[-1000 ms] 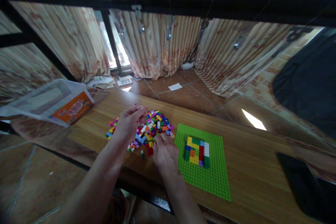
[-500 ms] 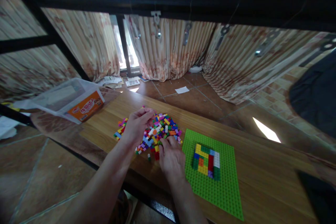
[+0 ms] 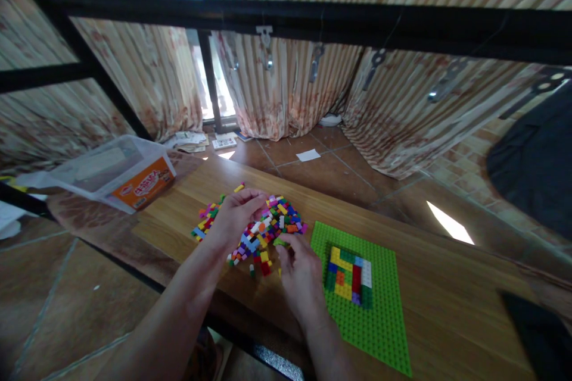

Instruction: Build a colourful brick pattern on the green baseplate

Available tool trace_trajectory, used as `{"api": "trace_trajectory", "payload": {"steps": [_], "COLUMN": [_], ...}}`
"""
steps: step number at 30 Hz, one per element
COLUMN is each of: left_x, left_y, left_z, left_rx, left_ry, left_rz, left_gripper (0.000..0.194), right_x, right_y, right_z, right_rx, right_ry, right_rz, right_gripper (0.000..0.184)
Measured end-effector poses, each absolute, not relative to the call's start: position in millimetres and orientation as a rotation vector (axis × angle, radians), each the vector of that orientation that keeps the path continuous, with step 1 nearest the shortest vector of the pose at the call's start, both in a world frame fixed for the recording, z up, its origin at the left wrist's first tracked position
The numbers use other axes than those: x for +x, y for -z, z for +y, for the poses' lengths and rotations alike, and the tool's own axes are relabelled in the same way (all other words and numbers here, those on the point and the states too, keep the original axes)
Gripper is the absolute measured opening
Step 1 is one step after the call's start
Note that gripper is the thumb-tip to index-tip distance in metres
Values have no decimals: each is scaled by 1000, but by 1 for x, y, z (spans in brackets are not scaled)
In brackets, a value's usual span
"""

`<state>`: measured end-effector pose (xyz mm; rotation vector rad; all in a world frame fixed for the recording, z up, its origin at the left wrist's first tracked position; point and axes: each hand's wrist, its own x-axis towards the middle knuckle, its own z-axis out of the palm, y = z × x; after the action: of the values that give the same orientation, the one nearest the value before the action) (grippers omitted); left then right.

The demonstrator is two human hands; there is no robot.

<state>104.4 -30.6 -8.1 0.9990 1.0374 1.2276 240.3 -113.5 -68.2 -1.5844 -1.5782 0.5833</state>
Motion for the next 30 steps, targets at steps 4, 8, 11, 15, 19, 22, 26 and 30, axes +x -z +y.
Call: {"api": "trace_trajectory", "payload": {"steps": [4, 8, 11, 15, 19, 22, 26, 30], "left_x": [113, 129, 140, 154, 168, 176, 183, 191], "left_y": [13, 19, 25, 31, 31, 31, 39, 45], "left_z": [-40, -54, -60, -65, -74, -82, -89, -97], "left_rx": [1206, 1210, 1154, 1104, 1055, 1075, 1184, 1334], "left_ry": [-922, -650, -628, -680, -673, -646, -573, -454], "left_rz": [974, 887, 850, 904, 911, 924, 939, 856], "left_gripper": [15, 19, 16, 11, 11, 11, 16, 33], "right_x": [261, 278, 286, 291, 313, 357, 412, 413], "right_y": [57, 48, 47, 48, 44, 45, 53, 64], "right_z": [-117, -120, -124, -132, -139, -146, -160, -160], "right_rx": [-1462, -1372, -1396, -1527, -1591, -1659, -1744, -1720], "right_ry": [-833, -874, -805, -637, -499, -358, -320, -430], "right_rz": [-1225, -1145, -1196, -1357, -1454, -1352, -1106, -1292], "right_gripper": [26, 24, 24, 29, 26, 28, 33, 28]}}
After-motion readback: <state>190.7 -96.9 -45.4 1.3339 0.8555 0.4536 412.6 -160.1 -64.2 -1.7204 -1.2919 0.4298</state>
